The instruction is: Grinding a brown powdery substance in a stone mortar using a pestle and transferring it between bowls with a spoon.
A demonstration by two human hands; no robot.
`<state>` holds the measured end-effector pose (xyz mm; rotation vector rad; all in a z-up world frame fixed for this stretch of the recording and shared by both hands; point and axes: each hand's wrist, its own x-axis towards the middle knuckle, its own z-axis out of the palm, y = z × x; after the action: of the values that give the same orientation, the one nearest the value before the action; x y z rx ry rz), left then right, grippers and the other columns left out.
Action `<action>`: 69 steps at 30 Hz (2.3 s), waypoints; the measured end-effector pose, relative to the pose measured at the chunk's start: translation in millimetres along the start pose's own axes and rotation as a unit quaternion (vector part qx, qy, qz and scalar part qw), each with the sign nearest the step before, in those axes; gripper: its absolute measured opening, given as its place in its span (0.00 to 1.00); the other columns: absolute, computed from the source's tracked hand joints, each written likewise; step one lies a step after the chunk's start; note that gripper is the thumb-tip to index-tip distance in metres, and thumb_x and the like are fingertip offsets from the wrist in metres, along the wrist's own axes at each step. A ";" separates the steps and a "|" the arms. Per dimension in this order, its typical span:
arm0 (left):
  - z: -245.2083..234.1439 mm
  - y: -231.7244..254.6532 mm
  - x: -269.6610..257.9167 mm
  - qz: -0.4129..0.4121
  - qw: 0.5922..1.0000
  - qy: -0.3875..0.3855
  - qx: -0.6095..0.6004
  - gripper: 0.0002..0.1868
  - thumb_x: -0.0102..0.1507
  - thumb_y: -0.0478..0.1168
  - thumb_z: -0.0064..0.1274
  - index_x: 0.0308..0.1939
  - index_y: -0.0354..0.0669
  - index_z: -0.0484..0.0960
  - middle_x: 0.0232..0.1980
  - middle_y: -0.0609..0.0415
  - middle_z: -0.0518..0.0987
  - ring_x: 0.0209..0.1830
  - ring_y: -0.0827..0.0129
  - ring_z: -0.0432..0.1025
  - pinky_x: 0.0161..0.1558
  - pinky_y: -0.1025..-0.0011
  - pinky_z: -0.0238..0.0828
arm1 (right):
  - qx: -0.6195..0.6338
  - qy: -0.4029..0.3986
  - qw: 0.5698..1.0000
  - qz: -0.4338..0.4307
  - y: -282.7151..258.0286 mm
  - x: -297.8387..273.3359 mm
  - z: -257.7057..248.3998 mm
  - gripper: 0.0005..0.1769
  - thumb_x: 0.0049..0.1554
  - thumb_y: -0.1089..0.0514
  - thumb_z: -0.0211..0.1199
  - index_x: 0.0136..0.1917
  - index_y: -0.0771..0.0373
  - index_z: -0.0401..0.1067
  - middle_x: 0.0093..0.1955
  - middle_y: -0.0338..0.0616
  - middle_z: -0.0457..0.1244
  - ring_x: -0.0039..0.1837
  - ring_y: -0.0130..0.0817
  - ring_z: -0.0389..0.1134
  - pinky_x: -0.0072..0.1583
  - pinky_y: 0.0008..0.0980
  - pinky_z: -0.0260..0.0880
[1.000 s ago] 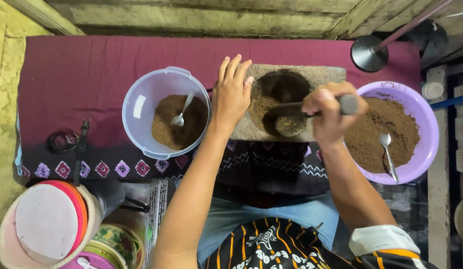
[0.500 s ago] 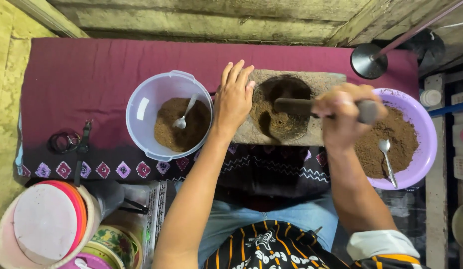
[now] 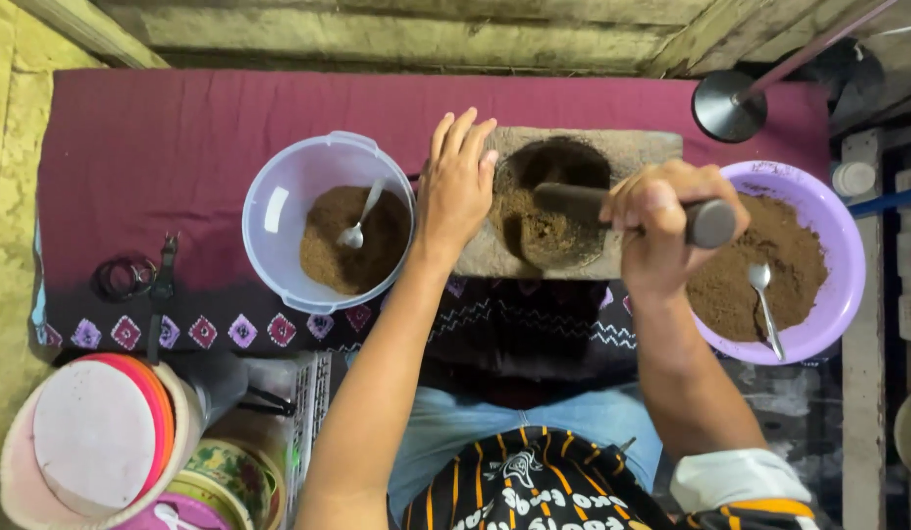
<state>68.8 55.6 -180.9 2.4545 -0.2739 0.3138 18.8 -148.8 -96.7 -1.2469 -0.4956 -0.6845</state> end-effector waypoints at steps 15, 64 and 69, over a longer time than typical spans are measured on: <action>-1.0 1.7 -1.5 -0.004 1.000 0.002 -0.012 0.20 0.74 0.44 0.40 0.69 0.48 0.73 0.72 0.44 0.70 0.76 0.44 0.58 0.65 0.47 0.68 | -0.037 -0.028 0.999 0.018 10.0 -10.6 10.8 0.15 0.60 0.69 0.61 0.33 0.66 0.63 0.23 0.49 0.57 0.23 0.38 0.61 0.29 0.35 0.58; -0.4 1.6 -4.3 -0.003 1.000 0.010 -0.026 0.19 0.73 0.42 0.41 0.67 0.47 0.74 0.71 0.44 0.70 0.75 0.44 0.58 0.63 0.47 0.70 | -0.004 -0.026 0.999 0.023 -12.8 15.5 -7.1 0.14 0.66 0.65 0.55 0.37 0.62 0.60 0.24 0.43 0.55 0.25 0.33 0.59 0.31 0.30 0.59; -3.7 2.9 -4.5 -0.007 1.000 0.006 -0.027 0.19 0.73 0.41 0.41 0.67 0.47 0.74 0.71 0.44 0.70 0.76 0.43 0.58 0.64 0.47 0.69 | -0.012 -0.064 0.997 0.029 41.0 -41.1 -5.6 0.19 0.58 0.69 0.62 0.27 0.65 0.63 0.19 0.46 0.56 0.21 0.34 0.58 0.26 0.31 0.57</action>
<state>63.2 56.2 -177.7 2.3995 -0.2577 0.3109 18.7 -139.2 -154.3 -1.3284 -0.5546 -0.5656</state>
